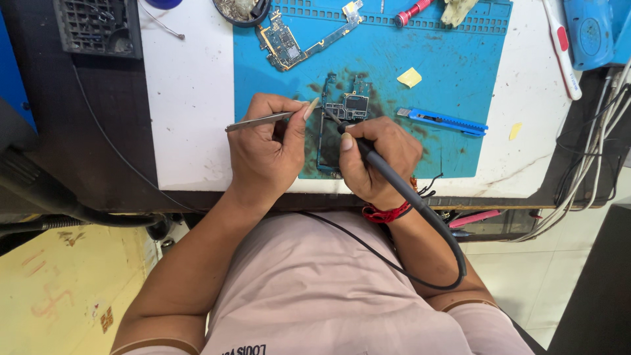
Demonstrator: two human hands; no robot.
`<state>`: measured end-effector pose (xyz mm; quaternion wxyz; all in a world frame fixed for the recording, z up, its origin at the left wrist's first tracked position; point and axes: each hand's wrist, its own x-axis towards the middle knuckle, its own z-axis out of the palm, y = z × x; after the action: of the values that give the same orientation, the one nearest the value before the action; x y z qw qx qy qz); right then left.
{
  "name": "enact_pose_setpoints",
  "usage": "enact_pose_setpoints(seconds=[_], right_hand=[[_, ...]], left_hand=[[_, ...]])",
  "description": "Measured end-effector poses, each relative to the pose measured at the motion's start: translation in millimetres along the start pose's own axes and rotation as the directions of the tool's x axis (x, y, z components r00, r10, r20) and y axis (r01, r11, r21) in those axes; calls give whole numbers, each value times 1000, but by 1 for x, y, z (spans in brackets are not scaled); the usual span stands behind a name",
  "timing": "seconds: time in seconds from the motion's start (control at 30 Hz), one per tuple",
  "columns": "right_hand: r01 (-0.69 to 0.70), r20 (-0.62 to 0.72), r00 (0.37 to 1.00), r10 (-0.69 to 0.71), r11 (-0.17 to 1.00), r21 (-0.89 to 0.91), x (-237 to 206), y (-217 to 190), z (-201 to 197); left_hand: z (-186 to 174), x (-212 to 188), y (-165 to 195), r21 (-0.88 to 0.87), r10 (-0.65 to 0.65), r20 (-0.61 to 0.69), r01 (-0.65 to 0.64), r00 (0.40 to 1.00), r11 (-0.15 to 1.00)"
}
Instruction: The person uses a soldering iron and tweezers to apply solder to a small circuit board. They repeatedly heat and adjust tiny components on the board while working over a blue mat.
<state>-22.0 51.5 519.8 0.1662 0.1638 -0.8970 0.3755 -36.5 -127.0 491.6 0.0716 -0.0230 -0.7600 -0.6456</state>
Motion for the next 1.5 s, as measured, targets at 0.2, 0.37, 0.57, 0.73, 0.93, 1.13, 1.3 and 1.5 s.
enact_pose_setpoints(seconds=[0.2,0.37,0.57,0.73,0.93,1.13,1.3,1.5], right_hand=[[8,9,1000,-8,1000,1,1,-2,0],[11,12,1000,-11,1000,-1,2,-1,-1],[-66,-26,997,66,998,-16,-5,8,0],[-95,-40,995,94,995,-15,-6,23,5],[-123,-21,992,123,992,-20,-8,25,0],[-124,-18,992,124,992,-20,-7,36,5],[-135,0,991,135,991,-5,-3,39,4],[-123,11,992,123,992,-4,3,30,0]], left_hand=[[0,-1,-1,-5,6,2,-6,1000,1000],[0,0,3,1,3,3,-3,1000,1000],[4,-2,-7,-31,-20,9,20,1000,999],[20,2,-19,-119,-30,-12,28,999,992],[17,8,-12,-114,-55,-16,53,998,992],[34,11,-28,-58,-30,-12,29,999,998],[39,13,-32,-38,-38,-25,37,999,999],[29,16,-16,-67,-28,-28,26,999,997]])
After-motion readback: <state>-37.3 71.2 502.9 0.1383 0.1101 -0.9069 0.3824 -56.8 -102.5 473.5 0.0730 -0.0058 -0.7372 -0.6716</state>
